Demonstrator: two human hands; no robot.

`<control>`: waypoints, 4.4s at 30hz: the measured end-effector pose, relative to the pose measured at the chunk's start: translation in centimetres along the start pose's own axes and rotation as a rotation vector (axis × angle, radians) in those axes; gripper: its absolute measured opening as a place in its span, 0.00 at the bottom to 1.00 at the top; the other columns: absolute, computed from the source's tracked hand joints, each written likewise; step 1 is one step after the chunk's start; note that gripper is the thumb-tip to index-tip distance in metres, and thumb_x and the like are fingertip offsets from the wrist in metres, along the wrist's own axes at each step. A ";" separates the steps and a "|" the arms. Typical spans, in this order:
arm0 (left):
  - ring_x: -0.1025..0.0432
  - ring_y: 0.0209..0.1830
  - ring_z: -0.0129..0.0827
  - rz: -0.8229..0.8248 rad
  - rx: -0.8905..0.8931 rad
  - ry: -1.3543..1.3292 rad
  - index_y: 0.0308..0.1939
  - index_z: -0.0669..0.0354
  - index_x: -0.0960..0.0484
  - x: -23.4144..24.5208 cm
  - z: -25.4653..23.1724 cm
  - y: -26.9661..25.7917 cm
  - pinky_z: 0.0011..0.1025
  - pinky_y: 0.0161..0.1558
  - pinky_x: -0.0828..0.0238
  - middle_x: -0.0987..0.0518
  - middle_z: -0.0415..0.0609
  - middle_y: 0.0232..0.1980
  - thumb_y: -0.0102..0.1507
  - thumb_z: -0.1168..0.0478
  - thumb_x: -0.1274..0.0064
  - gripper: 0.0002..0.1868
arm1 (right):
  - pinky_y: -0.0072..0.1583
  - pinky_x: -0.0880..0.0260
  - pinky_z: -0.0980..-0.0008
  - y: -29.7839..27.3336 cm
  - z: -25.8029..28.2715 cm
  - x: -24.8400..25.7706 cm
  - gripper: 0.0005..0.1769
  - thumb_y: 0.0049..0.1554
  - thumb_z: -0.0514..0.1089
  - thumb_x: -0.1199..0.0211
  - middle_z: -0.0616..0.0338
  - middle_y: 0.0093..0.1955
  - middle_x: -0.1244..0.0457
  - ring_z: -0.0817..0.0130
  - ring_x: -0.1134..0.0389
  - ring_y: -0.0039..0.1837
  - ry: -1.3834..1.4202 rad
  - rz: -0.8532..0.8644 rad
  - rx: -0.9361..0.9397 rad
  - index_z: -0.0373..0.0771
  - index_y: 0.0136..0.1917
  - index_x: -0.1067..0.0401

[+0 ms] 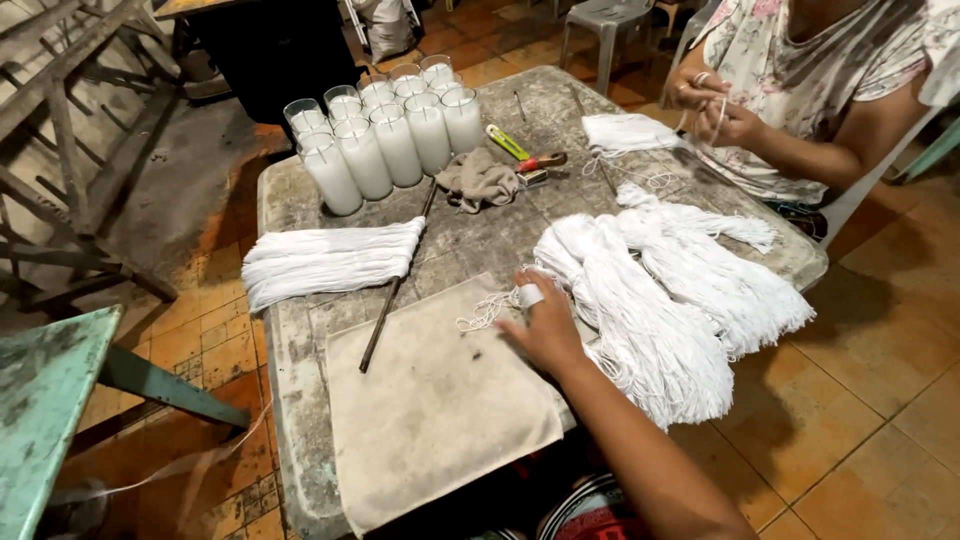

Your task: Preparing cotton wicks by wrapping and bundling them for candle making.

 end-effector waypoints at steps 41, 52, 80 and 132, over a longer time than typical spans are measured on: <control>0.21 0.54 0.51 0.438 0.291 0.252 0.49 0.46 0.16 -44.3 -9.3 -5.4 0.45 0.55 0.27 0.12 0.50 0.47 0.72 0.49 0.56 0.14 | 0.27 0.49 0.88 -2.6 -7.0 -0.7 0.14 0.64 0.50 0.39 0.78 0.24 0.50 0.84 0.48 0.25 1.523 0.073 -0.568 0.49 0.37 0.34; 0.23 0.55 0.57 0.140 0.359 0.813 0.54 0.44 0.16 -31.8 -2.6 -5.8 0.52 0.55 0.26 0.18 0.56 0.50 0.66 0.57 0.48 0.13 | 0.35 0.51 0.85 -1.5 -11.1 -3.6 0.09 0.68 0.44 0.47 0.75 0.36 0.49 0.82 0.47 0.37 2.256 0.030 -0.234 0.48 0.53 0.25; 0.24 0.50 0.41 0.312 0.088 0.758 0.40 0.42 0.18 -40.2 -8.3 -7.9 0.42 0.48 0.22 0.24 0.40 0.43 0.64 0.50 0.43 0.05 | 0.36 0.49 0.85 -2.4 -11.5 -4.1 0.07 0.69 0.48 0.47 0.76 0.36 0.50 0.83 0.48 0.38 2.034 -0.025 -0.273 0.55 0.57 0.28; 0.29 0.42 0.29 0.205 0.161 -0.444 0.38 0.60 0.12 -47.6 -17.1 -10.3 0.28 0.52 0.31 0.26 0.44 0.39 0.62 0.66 0.39 0.03 | 0.32 0.39 0.73 -11.3 3.1 -6.8 0.12 0.58 0.40 0.34 0.50 0.38 0.35 0.67 0.34 0.36 1.518 0.037 -0.496 0.33 0.51 0.32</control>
Point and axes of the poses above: each hand's wrist, its own y-axis towards the middle knuckle, its own x-axis out of the back of the hand, z = x × y, the point moved 6 cm from there along y, towards the middle knuckle
